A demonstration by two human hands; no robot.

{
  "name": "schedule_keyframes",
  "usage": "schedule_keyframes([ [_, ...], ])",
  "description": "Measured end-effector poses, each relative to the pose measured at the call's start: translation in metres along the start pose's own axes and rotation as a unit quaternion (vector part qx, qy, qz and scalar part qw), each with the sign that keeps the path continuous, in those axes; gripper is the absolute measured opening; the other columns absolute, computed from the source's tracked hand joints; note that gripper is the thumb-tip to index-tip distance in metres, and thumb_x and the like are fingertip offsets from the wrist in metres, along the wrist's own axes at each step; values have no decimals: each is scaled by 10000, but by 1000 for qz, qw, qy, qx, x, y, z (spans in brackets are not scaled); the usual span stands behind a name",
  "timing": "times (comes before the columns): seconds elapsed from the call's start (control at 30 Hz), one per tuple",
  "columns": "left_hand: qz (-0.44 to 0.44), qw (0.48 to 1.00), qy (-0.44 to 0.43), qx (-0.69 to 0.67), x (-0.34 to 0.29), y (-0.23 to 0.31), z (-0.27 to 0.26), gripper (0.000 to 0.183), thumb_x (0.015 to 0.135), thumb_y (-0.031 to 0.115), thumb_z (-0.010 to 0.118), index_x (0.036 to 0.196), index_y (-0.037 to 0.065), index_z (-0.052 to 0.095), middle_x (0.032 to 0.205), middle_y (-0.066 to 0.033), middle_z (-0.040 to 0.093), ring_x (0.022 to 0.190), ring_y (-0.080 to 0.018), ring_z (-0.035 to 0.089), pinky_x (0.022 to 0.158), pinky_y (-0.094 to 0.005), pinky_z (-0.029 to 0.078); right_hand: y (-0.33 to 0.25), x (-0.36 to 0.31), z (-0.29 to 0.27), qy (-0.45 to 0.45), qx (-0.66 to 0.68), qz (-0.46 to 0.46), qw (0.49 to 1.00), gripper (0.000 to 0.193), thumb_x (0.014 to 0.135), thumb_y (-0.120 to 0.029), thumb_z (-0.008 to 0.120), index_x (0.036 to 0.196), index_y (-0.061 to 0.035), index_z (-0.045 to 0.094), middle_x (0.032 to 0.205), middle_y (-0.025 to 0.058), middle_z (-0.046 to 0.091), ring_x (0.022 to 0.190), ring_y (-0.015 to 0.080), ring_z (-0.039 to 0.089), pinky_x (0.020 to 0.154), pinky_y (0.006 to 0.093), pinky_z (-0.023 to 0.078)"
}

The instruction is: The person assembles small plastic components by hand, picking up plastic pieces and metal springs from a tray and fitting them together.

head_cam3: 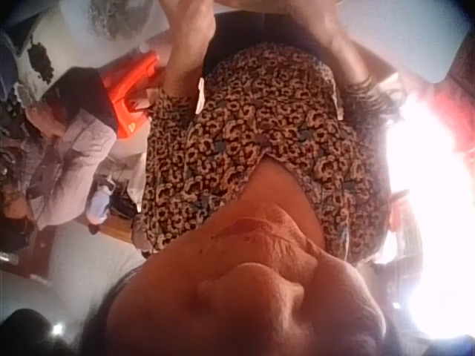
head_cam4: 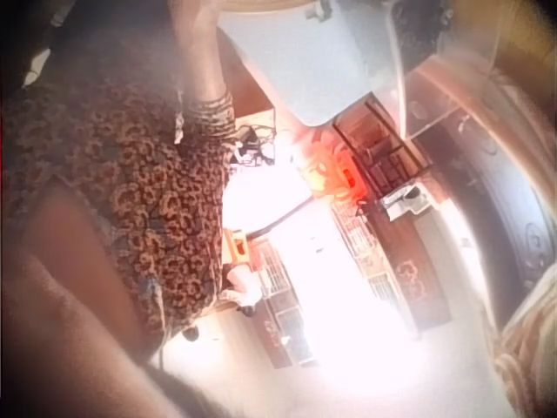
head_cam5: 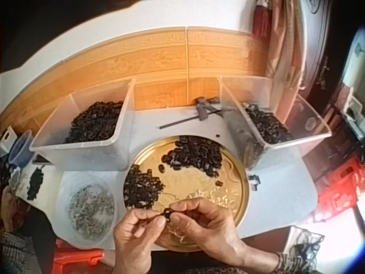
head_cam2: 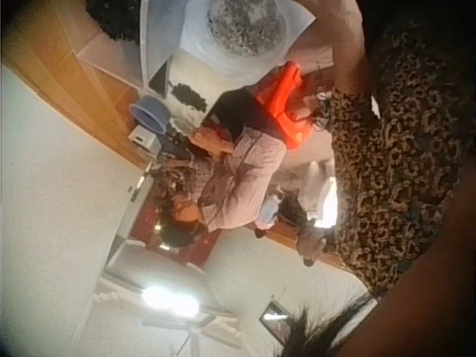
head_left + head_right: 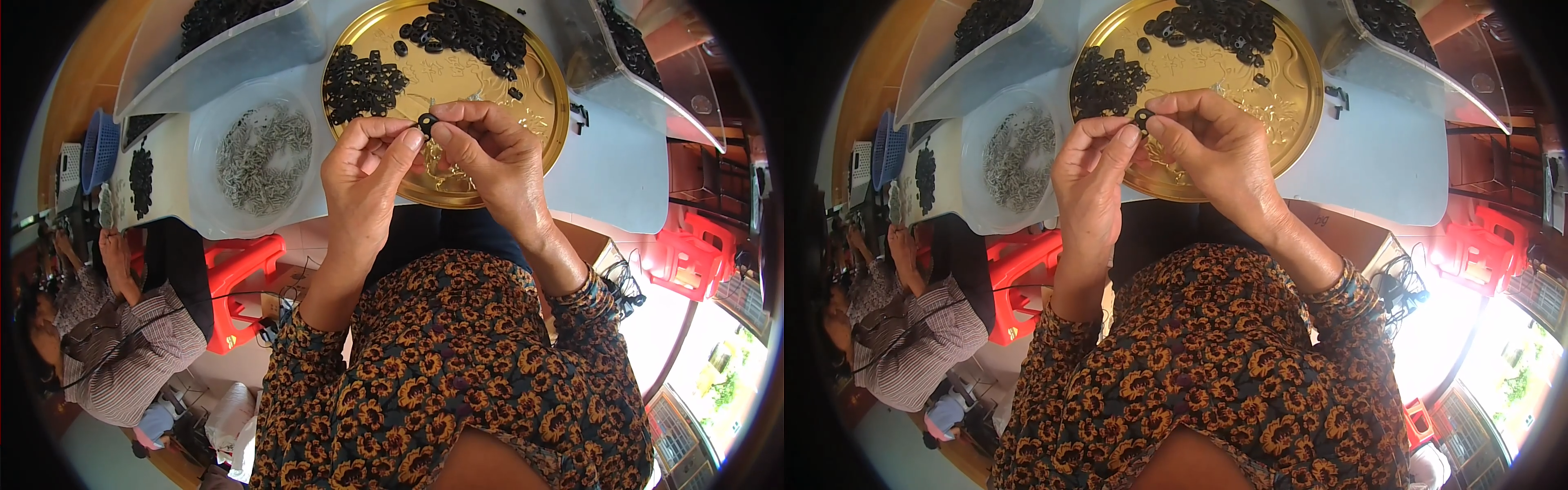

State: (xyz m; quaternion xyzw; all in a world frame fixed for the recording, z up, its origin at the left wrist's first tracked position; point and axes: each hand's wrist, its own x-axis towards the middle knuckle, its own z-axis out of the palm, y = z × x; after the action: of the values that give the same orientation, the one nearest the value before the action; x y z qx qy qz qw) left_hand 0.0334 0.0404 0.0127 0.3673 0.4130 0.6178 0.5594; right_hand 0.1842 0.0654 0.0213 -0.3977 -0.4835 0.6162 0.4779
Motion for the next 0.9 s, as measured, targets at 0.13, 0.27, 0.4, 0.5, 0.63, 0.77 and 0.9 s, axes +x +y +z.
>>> schedule_keyframes([
  [0.13,3,1000,-5,-1,-1,0,0,120,897,12,630,1014,-7,608,932,-55,648,830,-91,605,757,-236,489,-1,-1,2,1,-3,8,1000,227,914,-73,638,1116,24,605,956,58,658,781,88,612,705,226,522],
  [0.27,13,1000,9,-23,-1,-4,3,113,897,-11,617,1009,-9,609,939,-69,651,827,-107,616,761,-247,506,-2,-1,6,5,0,9,1000,216,914,-75,638,1104,24,609,957,59,660,777,90,615,705,226,526],
  [0.4,7,999,25,-30,-1,-10,0,108,904,-1,611,1012,-4,607,939,-78,653,814,-127,624,752,-280,523,-5,1,7,10,28,24,999,188,917,-56,624,1068,53,600,929,75,673,857,94,635,770,219,536],
  [0.5,-32,999,-13,-39,-1,-4,-4,115,917,36,607,1025,-2,606,938,-78,652,802,-144,629,770,-303,529,-5,1,2,-7,50,43,998,187,922,-71,622,1063,51,603,925,76,670,841,101,639,755,219,535],
  [0.63,-30,998,-21,-46,-2,-5,-9,125,916,68,626,1010,-14,614,921,-91,647,756,-141,639,718,-286,539,1,2,-4,-31,78,42,996,212,927,-109,627,1070,45,600,922,69,657,781,98,626,718,229,520],
  [0.77,16,998,-51,-29,1,-9,-13,193,927,85,608,1100,-1,602,1079,-105,603,933,-156,608,752,-295,533,1,2,-6,-54,93,72,992,270,924,-111,632,1138,40,570,927,73,648,745,103,612,707,238,506],
  [0.9,95,983,-152,25,7,-4,-12,260,911,81,617,1156,-3,591,1191,-117,547,1086,-176,539,774,-290,530,-9,1,-5,-79,145,76,983,413,923,-96,625,1282,32,466,937,89,639,740,121,613,712,242,504],
])
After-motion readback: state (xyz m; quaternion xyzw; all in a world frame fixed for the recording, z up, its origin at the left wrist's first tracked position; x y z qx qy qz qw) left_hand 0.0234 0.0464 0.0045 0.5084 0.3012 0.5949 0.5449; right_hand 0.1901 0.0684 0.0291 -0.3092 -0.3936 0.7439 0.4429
